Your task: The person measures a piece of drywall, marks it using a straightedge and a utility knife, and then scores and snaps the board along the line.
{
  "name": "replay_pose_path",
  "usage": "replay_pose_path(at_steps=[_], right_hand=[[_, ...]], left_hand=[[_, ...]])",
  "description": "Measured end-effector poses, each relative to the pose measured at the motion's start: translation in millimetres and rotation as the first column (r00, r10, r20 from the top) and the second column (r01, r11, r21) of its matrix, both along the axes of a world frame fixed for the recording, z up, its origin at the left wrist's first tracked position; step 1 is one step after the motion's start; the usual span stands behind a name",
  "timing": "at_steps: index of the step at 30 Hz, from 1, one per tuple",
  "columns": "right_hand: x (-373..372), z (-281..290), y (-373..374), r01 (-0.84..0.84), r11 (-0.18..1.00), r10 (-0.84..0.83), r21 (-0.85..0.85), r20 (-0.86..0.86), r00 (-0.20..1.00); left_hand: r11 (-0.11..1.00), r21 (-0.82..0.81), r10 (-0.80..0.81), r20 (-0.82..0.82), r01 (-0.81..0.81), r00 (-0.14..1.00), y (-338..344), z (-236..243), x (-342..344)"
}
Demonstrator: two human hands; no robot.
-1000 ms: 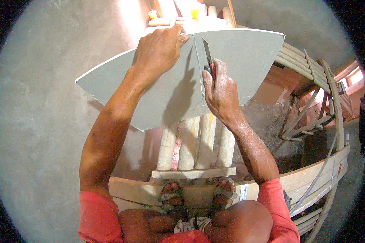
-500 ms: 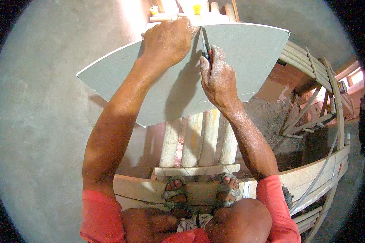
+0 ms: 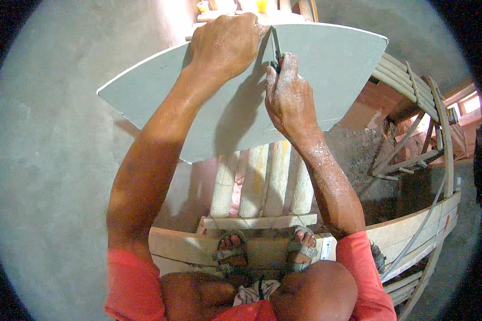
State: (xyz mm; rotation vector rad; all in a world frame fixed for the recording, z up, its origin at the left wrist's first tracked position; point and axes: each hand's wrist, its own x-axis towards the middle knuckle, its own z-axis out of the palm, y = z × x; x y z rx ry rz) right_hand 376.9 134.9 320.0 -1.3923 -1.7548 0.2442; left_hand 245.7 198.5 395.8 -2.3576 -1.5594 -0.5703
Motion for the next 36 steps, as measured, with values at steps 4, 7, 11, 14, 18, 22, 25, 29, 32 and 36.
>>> replay_pose_path(at_steps=[4,7,11,14,18,22,25,29,32,36], right_hand=[[-2.1,2.1,-0.7,0.006,1.0,-0.006,0.001,0.007,1.0],[-2.0,1.0,-3.9,0.012,0.999,-0.012,-0.048,-0.008,1.0],[-1.2,-1.9,-6.5,0.014,0.99,-0.018,-0.139,-0.031,0.999],[-3.2,-7.9,-3.3,0.051,0.994,-0.051,-0.092,0.006,0.999],[-2.6,-8.9,-7.0,0.058,0.991,-0.058,-0.117,-0.001,0.998],[-1.6,-12.1,-5.7,0.055,0.998,-0.054,-0.04,0.032,0.998],[-1.5,-13.6,-5.4,0.051,0.998,-0.05,-0.03,0.046,0.998],[-1.7,-18.6,-3.1,0.081,0.997,-0.081,-0.006,0.076,0.994],[1.1,-24.7,2.0,0.041,0.997,-0.045,0.061,0.053,0.998],[1.2,-23.5,2.9,0.052,0.998,-0.056,0.044,0.077,0.996]], left_hand=[[0.999,-0.002,-0.034,0.059,0.034,0.998,0.0,-1.7,-1.5],[0.993,-0.118,0.003,0.086,0.008,0.996,-5.6,13.0,3.9],[0.99,-0.137,0.04,0.055,-0.032,0.998,-4.3,13.8,4.9],[0.996,-0.094,0.009,0.053,-0.003,0.999,-1.5,13.9,2.8],[0.991,-0.137,0.009,0.082,0.002,0.997,-5.6,15.1,3.2],[0.991,-0.136,-0.008,0.088,0.02,0.996,-7.2,17.2,2.4],[0.99,-0.138,-0.002,0.099,0.016,0.995,-7.1,16.4,2.8],[0.99,-0.143,0.007,0.093,0.006,0.996,-8.6,15.7,3.0],[0.994,-0.109,-0.023,0.068,0.03,0.997,-5.9,14.6,2.5],[0.995,-0.095,-0.007,0.067,0.013,0.998,-2.7,14.4,1.1]])
